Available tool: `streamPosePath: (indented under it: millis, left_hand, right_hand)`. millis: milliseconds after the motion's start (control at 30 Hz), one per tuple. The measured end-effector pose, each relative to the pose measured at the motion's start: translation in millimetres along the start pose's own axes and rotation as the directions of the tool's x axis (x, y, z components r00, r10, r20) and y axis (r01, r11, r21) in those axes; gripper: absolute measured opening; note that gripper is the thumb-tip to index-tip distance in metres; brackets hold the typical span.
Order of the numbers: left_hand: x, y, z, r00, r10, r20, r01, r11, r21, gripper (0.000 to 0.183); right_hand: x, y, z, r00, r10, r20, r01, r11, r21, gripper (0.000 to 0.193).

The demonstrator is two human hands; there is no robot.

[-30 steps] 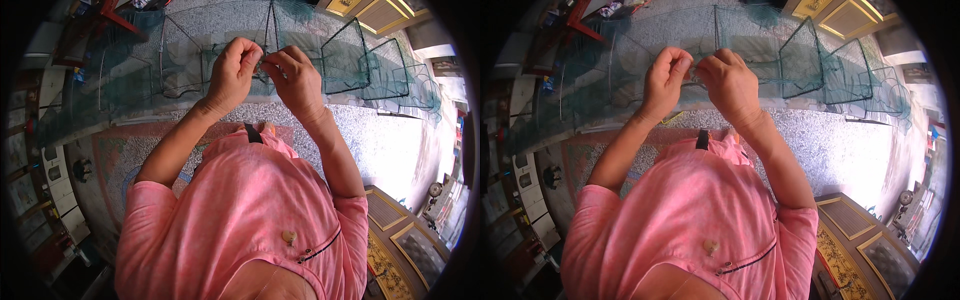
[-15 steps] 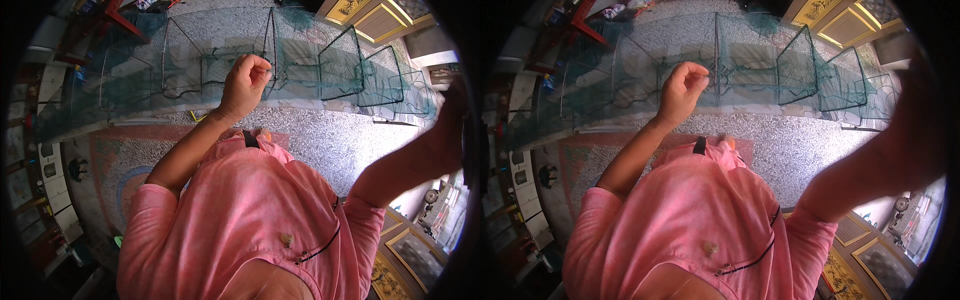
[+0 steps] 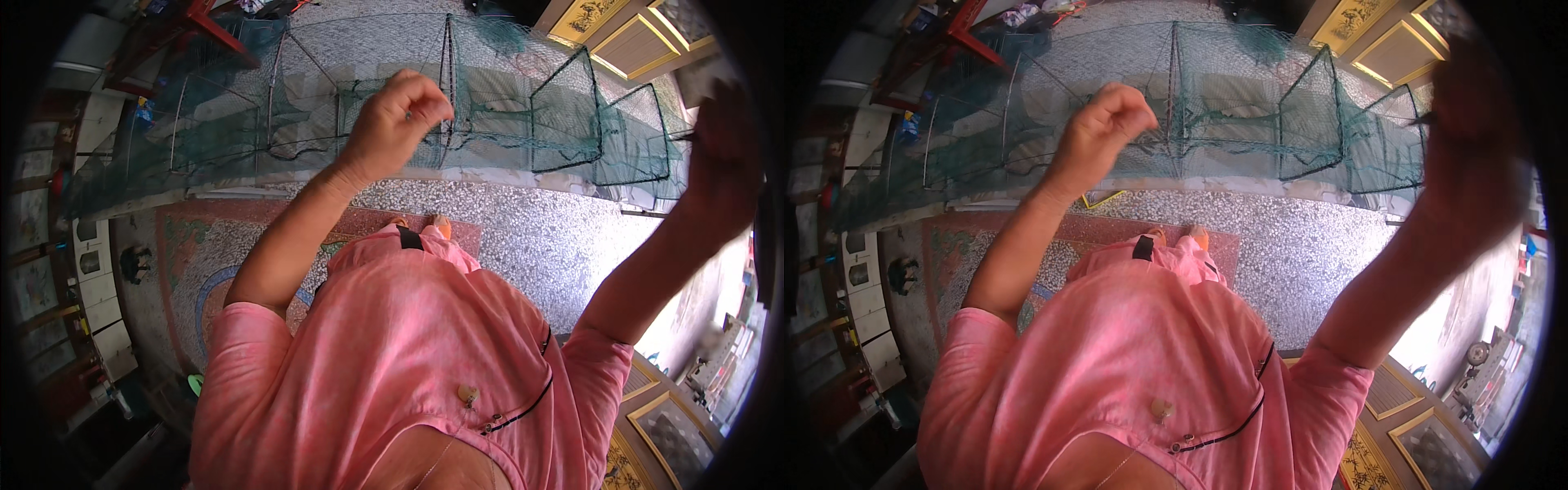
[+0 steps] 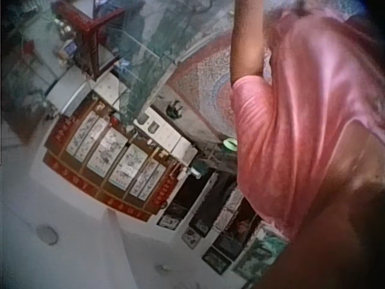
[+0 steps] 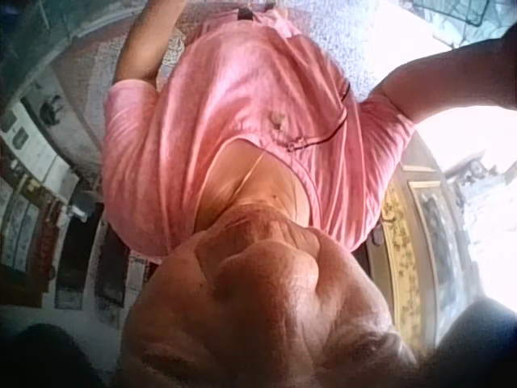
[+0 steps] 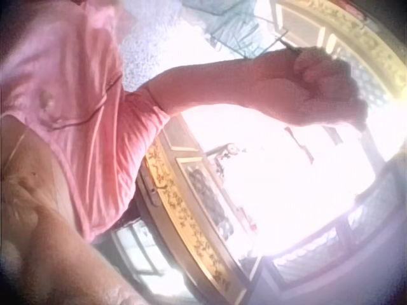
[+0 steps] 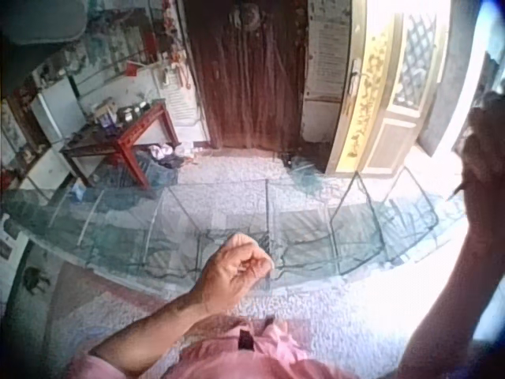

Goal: The person uses a needle-like tool to mend a long mesh fish trap by threading and tying cords around the internal frame wires.

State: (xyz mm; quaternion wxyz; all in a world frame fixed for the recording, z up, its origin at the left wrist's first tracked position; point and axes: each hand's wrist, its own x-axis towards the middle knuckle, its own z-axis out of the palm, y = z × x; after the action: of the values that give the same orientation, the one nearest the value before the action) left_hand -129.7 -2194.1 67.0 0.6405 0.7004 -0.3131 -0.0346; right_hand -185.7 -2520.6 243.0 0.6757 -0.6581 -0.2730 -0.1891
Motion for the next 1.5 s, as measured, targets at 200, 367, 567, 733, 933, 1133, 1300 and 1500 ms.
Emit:
streamPosePath:
  millis: [200, 367, 567, 733, 933, 1133, 1300, 1500]
  left_hand:
    - [-7.6, -12.2, -7.3, 0.888, -0.459, -0.036, 0.291, 0.619, -0.730, 0.011]
    - [-12.7, -5.1, 8.5, 0.830, -0.555, -0.058, 0.475, 0.758, -0.447, 0.010]
    - [-3.9, -10.5, 54.6, 0.855, -0.273, -0.440, 0.457, 0.799, 0.391, 0.028]
    - [9.4, -8.7, 63.5, 0.841, -0.239, -0.485, 0.493, 0.706, 0.508, 0.029]
    - [11.5, -26.5, 59.6, 0.849, -0.260, -0.459, 0.449, 0.814, 0.369, 0.019]
    - [-0.1, -19.5, 46.4, 0.865, -0.360, -0.350, 0.405, 0.912, 0.063, 0.014]
    - [-13.6, -29.2, 54.6, 0.887, -0.235, -0.397, 0.326, 0.929, 0.178, 0.017]
    - [-13.7, -13.2, 37.6, 0.830, -0.465, -0.309, 0.468, 0.881, -0.068, 0.015]
  right_hand:
    - [-20.0, 159.0, 88.9, 0.762, 0.644, 0.068, -0.486, 0.639, -0.596, 0.031]
    - [-10.5, 207.7, 93.3, 0.548, 0.787, 0.284, -0.597, 0.605, -0.527, 0.028]
    - [-20.0, 199.7, 79.4, 0.611, 0.598, 0.518, -0.020, 0.666, -0.746, 0.017]
    - [-40.8, 179.9, 74.1, 0.797, 0.451, 0.403, -0.050, 0.714, -0.699, 0.016]
    - [-35.7, 186.2, 87.5, 0.855, 0.400, 0.331, -0.176, 0.823, -0.541, 0.013]
    - [-27.6, 202.3, 109.0, 0.827, 0.433, 0.359, -0.293, 0.876, -0.384, 0.009]
    - [-24.1, 194.1, 120.2, 0.768, 0.508, 0.391, -0.309, 0.828, -0.468, 0.012]
    - [-39.9, 178.8, 109.8, 0.867, 0.421, 0.266, -0.243, 0.823, -0.513, 0.032]
